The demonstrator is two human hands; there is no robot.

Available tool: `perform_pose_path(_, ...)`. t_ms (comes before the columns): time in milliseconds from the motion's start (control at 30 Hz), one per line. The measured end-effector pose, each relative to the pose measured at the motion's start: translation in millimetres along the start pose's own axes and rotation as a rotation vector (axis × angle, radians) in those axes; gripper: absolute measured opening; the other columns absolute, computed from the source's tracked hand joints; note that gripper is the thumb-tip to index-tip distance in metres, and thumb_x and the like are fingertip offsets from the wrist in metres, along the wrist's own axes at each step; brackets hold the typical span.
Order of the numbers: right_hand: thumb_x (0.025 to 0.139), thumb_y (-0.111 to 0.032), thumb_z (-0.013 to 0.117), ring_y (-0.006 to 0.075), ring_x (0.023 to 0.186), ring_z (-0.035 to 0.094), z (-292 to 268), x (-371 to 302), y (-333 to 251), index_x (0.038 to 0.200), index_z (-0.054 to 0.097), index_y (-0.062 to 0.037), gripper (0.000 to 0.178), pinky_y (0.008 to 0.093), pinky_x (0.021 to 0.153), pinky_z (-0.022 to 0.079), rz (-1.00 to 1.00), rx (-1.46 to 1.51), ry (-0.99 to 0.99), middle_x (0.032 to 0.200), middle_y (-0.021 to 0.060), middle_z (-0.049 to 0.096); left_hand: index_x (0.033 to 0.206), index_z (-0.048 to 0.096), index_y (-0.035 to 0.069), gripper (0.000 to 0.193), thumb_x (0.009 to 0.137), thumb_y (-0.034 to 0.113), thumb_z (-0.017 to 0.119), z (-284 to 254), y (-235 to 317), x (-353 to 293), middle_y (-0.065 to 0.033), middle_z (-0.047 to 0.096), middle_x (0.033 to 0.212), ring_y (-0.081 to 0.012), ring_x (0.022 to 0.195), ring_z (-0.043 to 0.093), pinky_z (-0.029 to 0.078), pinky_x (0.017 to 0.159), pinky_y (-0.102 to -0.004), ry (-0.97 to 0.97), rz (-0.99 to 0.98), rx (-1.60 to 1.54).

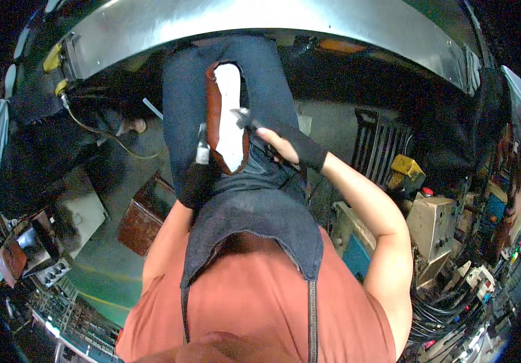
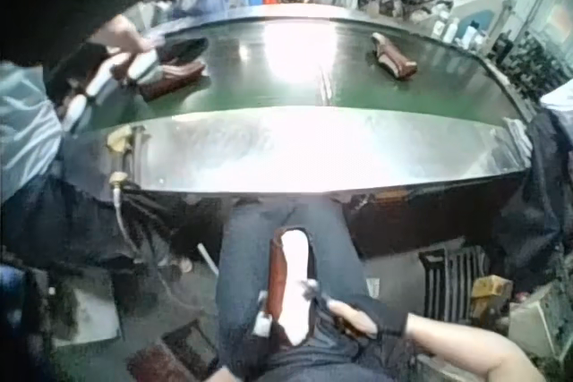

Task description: The person uses a hammer to repeatedly tap the sole of a brown shoe held on their lap. They periodically place the shoe on a nearby conveyor belt and retrieve it to continue hammering the sole area.

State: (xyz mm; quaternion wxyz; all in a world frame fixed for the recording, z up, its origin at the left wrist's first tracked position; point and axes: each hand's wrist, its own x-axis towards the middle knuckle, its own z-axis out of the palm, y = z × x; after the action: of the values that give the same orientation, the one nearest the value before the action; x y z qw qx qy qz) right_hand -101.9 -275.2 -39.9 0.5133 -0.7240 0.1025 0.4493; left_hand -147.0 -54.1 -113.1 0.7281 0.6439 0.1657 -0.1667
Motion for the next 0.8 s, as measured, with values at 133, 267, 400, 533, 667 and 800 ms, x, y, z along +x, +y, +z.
perform_pose_path(133, 0.094, -0.056, 0.031, 0.0117, 0.055, 0.049, 10, -9, 9, 0.08, 0.054, -0.002, 0.06, 0.027, 0.055, 0.042, -0.044, -0.049, -0.068, 0.063, 0.0034, 0.05, 0.119, 0.049, -0.004, 0.031, 0.095, 0.015, 0.041, -2, 54, -21, -0.0157, 0.057, 0.102, -0.0231, 0.094, 0.056, 0.04, 0.089, -0.031, -0.069, -0.187, 0.391)
perform_pose_path(267, 0.095, -0.056, 0.03, 0.0125, 0.056, 0.05, 13, -13, 10, 0.078, 0.053, -0.0022, 0.061, 0.0288, 0.056, 0.043, -0.054, -0.065, 0.025, 0.061, 0.0034, 0.051, 0.119, 0.049, -0.004, 0.033, 0.088, 0.008, 0.054, -16, 62, -26, -0.0117, 0.058, 0.101, -0.0205, 0.09, 0.056, 0.045, 0.083, -0.0327, 0.223, 0.257, 0.5)
perform_pose_path(400, 0.095, -0.047, 0.038, 0.0133, 0.057, 0.051, 11, -12, -2, 0.086, 0.054, 0.0002, 0.051, 0.0294, 0.054, 0.043, -0.135, -0.091, 0.063, 0.063, 0.0042, 0.051, 0.12, 0.05, -0.001, 0.036, 0.085, 0.003, 0.057, -48, 76, -20, -0.0086, 0.058, 0.103, -0.0169, 0.092, 0.056, 0.045, 0.083, -0.0292, 0.439, 0.327, 0.287)
perform_pose_path(533, 0.095, -0.047, 0.04, 0.0133, 0.057, 0.051, 6, -2, 6, 0.085, 0.053, 0.0004, 0.05, 0.0293, 0.054, 0.043, -0.062, -0.035, 0.047, 0.063, 0.0039, 0.049, 0.121, 0.05, -0.001, 0.039, 0.082, -0.003, 0.058, -53, 83, -37, -0.0077, 0.057, 0.106, -0.0153, 0.094, 0.056, 0.045, 0.085, -0.0282, 0.342, 0.18, 0.309)
perform_pose_path(667, 0.095, -0.047, 0.039, 0.0136, 0.057, 0.051, 7, -2, 11, 0.085, 0.053, 0.0002, 0.05, 0.0293, 0.055, 0.044, -0.01, -0.01, 0.029, 0.064, 0.0037, 0.049, 0.123, 0.048, 0.001, 0.04, 0.083, -0.007, 0.052, -38, 75, -46, -0.0082, 0.056, 0.111, -0.0187, 0.1, 0.057, 0.045, 0.09, -0.0308, 0.237, 0.106, -0.198)
perform_pose_path(800, 0.095, -0.047, 0.038, 0.0142, 0.058, 0.052, 7, -2, 7, 0.086, 0.053, 0.0003, 0.051, 0.0297, 0.056, 0.044, -0.019, -0.091, 0.032, 0.066, 0.004, 0.051, 0.125, 0.047, 0.002, 0.042, 0.084, -0.009, 0.046, -36, 83, -49, -0.0103, 0.055, 0.115, -0.0222, 0.106, 0.055, 0.046, 0.093, -0.0339, 0.279, 0.051, -0.357)
